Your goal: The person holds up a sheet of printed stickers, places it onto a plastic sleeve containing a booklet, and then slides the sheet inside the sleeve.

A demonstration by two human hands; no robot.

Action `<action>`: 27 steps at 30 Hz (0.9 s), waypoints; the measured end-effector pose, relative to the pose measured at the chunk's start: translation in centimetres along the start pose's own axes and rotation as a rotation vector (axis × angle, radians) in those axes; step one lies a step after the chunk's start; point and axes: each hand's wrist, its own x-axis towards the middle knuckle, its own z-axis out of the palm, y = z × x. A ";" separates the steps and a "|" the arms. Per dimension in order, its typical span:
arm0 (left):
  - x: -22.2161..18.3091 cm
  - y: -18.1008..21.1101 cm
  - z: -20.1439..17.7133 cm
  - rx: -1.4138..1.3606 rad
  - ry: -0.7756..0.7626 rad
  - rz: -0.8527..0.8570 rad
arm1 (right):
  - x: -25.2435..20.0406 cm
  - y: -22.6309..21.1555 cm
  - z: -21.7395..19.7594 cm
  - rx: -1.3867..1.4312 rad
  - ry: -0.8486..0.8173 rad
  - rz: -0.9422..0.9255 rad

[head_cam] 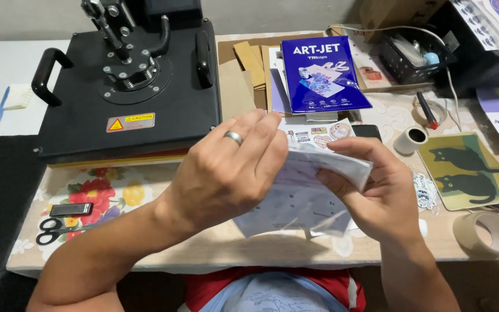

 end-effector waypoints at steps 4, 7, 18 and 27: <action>1.3 -0.6 -0.9 0.150 -0.123 0.027 | 0.7 -0.6 -0.9 -0.089 -0.044 -0.114; 2.4 -0.8 -1.8 0.215 -0.197 0.054 | 1.1 -1.1 -1.3 -0.077 -0.078 -0.130; 5.7 -1.0 -2.3 0.077 -0.305 0.066 | -0.4 -4.2 3.5 -1.065 0.218 -1.122; 6.1 -3.9 -0.1 -0.221 -0.391 0.099 | 1.8 -4.7 4.9 -1.022 0.155 -0.901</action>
